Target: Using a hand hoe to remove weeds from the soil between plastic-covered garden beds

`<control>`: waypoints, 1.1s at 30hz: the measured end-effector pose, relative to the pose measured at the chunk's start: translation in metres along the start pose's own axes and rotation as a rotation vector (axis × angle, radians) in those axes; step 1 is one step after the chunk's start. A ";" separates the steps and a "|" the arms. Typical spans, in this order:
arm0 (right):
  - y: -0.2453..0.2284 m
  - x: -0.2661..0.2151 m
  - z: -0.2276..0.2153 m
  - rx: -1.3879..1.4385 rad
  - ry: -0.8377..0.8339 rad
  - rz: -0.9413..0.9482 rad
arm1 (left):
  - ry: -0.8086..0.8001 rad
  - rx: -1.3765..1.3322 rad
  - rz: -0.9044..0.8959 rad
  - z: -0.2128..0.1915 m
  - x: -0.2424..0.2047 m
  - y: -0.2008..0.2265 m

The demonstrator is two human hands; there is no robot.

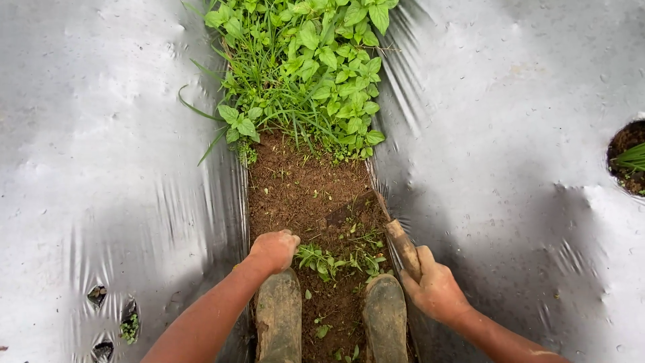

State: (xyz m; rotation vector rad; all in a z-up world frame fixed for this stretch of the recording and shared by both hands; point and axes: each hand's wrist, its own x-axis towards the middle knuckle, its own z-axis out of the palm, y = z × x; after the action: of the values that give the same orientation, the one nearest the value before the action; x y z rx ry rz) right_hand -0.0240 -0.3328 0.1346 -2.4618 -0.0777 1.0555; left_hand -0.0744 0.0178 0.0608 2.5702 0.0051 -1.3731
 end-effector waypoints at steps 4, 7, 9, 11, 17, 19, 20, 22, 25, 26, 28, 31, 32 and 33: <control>0.030 -0.022 -0.022 -0.193 0.094 -0.152 | 0.014 0.004 -0.051 -0.013 -0.012 0.014; 0.062 -0.032 -0.016 -0.158 0.281 -0.175 | 0.080 -0.109 -0.024 -0.007 -0.004 0.015; 0.057 -0.041 -0.014 -0.127 0.305 -0.187 | 0.112 -0.147 0.014 -0.006 -0.010 0.027; 0.055 -0.048 -0.004 -0.090 0.334 -0.200 | 0.143 -0.178 0.051 -0.023 -0.035 0.046; 0.053 -0.049 0.011 0.254 0.387 0.084 | -0.091 0.165 0.245 -0.044 -0.073 0.096; 0.046 -0.042 0.001 0.256 0.381 0.118 | -0.117 0.414 0.430 -0.046 -0.069 0.113; 0.045 -0.035 -0.001 0.261 0.387 0.113 | -0.112 0.422 0.428 -0.050 -0.059 0.117; 0.048 -0.028 -0.002 0.284 0.421 0.077 | -0.047 0.584 0.517 -0.050 -0.043 0.127; 0.050 -0.021 -0.002 0.303 0.426 0.050 | -0.005 0.666 0.480 -0.058 -0.018 0.141; 0.056 -0.017 -0.002 0.304 0.430 0.050 | -0.002 0.669 0.482 -0.066 -0.016 0.146; 0.067 -0.012 0.002 0.271 0.462 0.006 | -0.029 0.511 0.343 -0.079 -0.012 0.156; 0.068 -0.013 0.002 0.267 0.455 -0.012 | -0.092 0.483 0.330 -0.073 0.011 0.152; 0.067 -0.016 0.002 0.268 0.455 -0.008 | -0.095 0.484 0.332 -0.062 0.023 0.145; 0.065 -0.017 0.000 0.276 0.423 0.004 | -0.036 0.487 0.376 -0.052 0.036 0.138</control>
State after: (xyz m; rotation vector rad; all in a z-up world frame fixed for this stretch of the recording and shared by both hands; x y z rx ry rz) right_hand -0.0437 -0.3951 0.1181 -2.3715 0.1934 0.4890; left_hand 0.0040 -0.1095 0.0862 2.7104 -0.8718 -1.3986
